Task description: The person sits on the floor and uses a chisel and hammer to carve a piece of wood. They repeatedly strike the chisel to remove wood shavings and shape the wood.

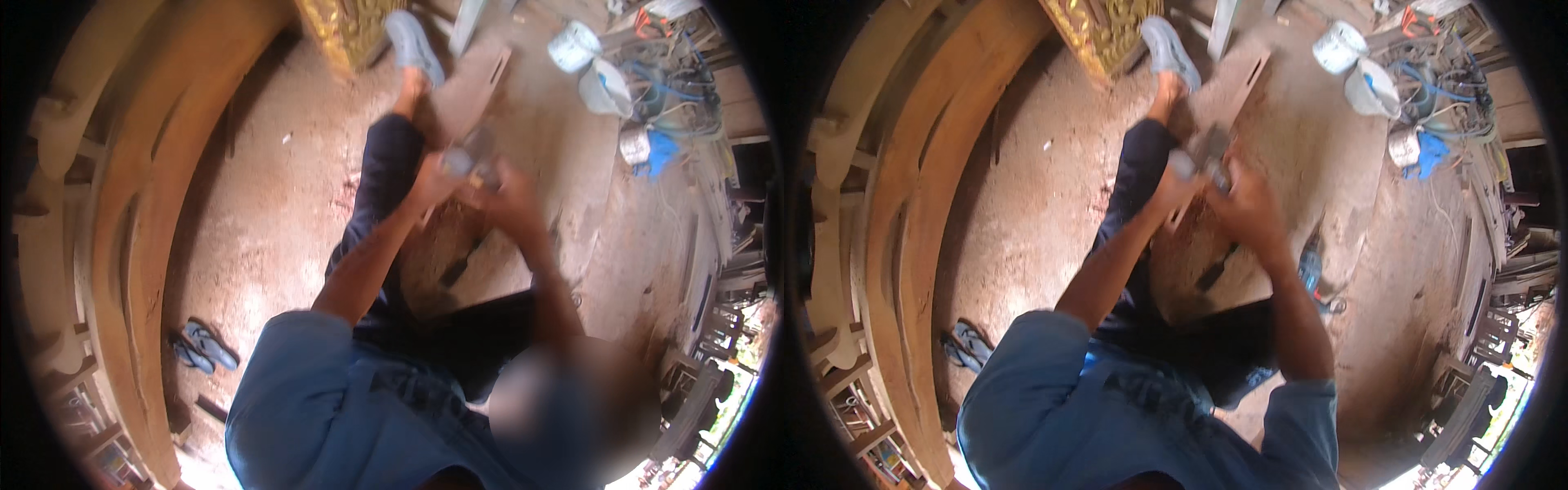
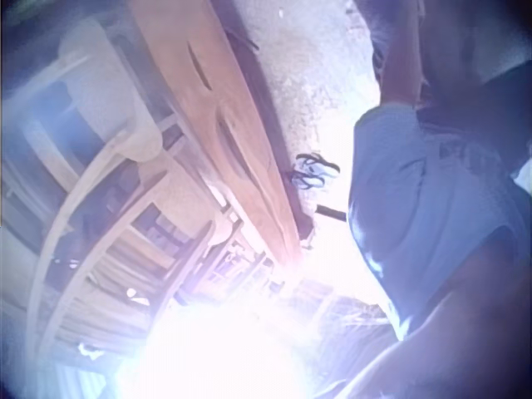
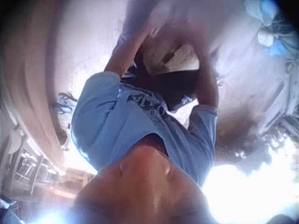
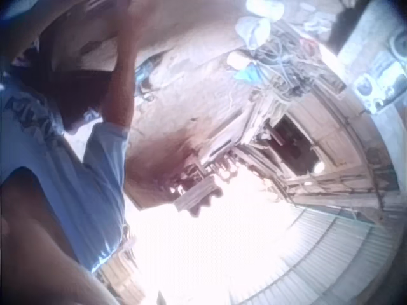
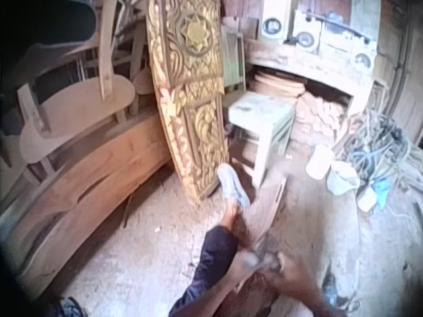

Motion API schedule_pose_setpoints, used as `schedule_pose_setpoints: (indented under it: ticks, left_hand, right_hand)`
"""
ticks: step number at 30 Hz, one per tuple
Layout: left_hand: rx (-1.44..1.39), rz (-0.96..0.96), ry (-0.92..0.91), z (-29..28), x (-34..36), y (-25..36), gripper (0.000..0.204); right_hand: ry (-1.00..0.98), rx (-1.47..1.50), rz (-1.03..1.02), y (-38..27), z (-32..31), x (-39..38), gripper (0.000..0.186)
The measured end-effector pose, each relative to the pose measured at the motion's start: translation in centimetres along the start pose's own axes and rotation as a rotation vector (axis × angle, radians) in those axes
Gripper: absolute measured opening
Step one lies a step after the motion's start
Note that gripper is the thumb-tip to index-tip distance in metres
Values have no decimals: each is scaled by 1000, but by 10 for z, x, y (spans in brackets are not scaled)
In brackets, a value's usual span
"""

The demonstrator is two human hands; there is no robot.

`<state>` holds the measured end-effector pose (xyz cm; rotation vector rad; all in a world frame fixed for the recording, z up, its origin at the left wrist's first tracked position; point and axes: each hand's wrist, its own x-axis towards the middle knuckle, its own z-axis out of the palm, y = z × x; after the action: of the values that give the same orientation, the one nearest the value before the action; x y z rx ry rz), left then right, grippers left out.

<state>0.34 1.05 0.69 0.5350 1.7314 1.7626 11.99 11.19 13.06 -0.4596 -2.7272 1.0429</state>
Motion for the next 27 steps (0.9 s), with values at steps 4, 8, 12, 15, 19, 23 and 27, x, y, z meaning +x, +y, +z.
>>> schedule_pose_setpoints:
  ticks: [4, 8, 12, 15, 19, 23, 27]
  left_hand:
    - [99, -18, 54, 14, 31, 7, 18]
    - [19, 74, 40, 14, 24, -15, 22]
    - [-61, 72, 61, 13, 8, -28, 21]
    - [-195, 160, 32, 18, 17, -26, 12]
    - [-481, 245, -128, 18, 20, -25, 21]
    - [167, 155, -38, -1, -37, -38, 17]
    - [145, 526, -18, -18, -108, -43, 17]
  right_hand:
    - [122, 423, 64, -55, -109, 22, 16]
    - [473, 266, -470, -118, -196, 58, 16]
    - [596, 124, -358, -77, -119, 64, 15]
    - [72, -500, 143, -3, -2, 37, 19]
    - [-162, 131, 137, 53, 23, 2, 20]
    - [-81, 382, 537, 43, -27, -47, 12]
    - [29, 615, 700, 53, -28, -69, 12]
